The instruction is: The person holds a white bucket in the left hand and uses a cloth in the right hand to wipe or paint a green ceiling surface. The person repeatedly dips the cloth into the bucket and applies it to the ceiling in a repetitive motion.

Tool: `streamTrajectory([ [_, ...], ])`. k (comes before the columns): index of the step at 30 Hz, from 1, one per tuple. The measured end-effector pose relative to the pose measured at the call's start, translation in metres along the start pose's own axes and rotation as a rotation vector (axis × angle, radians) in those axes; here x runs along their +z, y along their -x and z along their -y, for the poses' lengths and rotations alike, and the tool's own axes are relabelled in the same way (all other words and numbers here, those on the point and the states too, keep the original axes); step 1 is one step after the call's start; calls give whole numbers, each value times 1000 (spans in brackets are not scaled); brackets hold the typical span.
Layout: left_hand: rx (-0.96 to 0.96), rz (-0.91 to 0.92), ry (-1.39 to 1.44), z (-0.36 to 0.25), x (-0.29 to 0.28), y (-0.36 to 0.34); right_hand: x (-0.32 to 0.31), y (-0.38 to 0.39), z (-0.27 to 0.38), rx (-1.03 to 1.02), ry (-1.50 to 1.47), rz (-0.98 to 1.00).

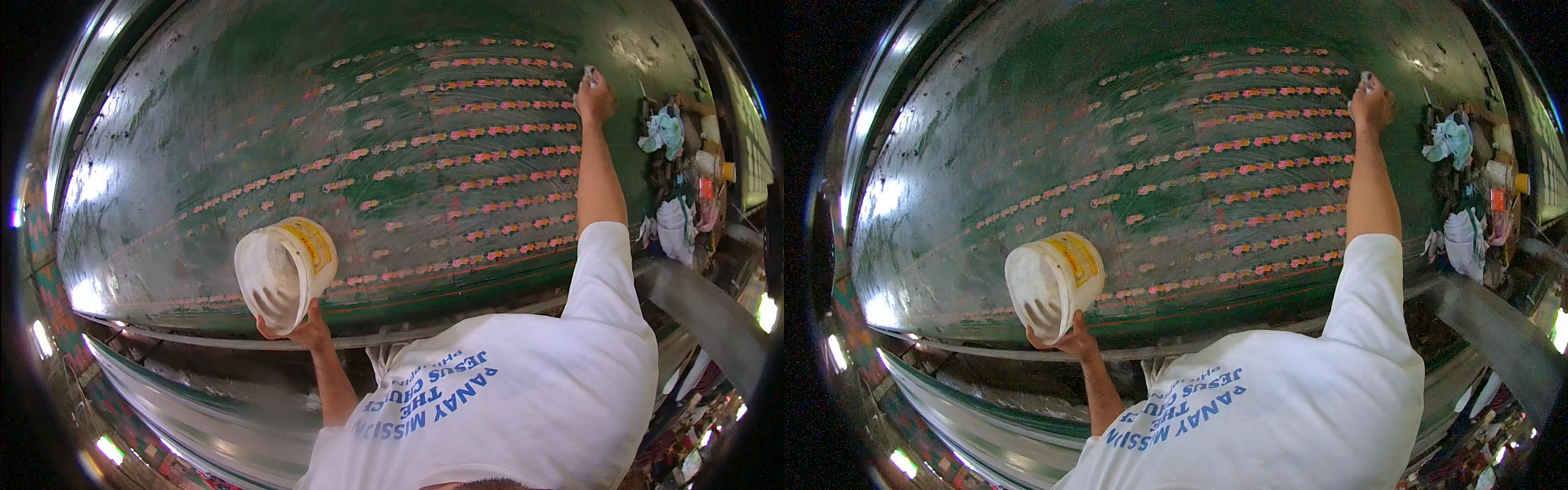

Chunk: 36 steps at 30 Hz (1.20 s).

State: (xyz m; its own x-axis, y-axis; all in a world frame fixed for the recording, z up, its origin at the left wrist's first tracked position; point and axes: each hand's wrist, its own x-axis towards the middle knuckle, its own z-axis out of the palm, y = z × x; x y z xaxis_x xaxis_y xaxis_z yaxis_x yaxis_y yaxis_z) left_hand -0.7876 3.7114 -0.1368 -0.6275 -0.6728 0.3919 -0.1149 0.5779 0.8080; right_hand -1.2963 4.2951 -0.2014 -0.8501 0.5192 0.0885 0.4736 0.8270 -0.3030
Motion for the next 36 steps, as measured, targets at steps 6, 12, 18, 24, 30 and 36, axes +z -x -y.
streamTrajectory([
  [6, -19, -51, 81, -5, 8, 2, 47, 14, 91, -160, 104, -18],
  [12, -42, -20, 27, -8, 5, 7, 113, 121, 295, -693, -119, -110],
  [18, -44, 6, -107, -14, -5, 12, 122, 328, 462, -1031, -508, 90],
  [24, -80, 16, -222, -26, -9, 9, 114, 375, 457, -1265, -609, 198],
  [30, -105, -52, -83, -34, 9, 11, 108, 235, 353, -935, -467, 151],
  [36, -100, -70, -3, -29, 8, 15, 33, 52, 146, -584, -271, -11],
])
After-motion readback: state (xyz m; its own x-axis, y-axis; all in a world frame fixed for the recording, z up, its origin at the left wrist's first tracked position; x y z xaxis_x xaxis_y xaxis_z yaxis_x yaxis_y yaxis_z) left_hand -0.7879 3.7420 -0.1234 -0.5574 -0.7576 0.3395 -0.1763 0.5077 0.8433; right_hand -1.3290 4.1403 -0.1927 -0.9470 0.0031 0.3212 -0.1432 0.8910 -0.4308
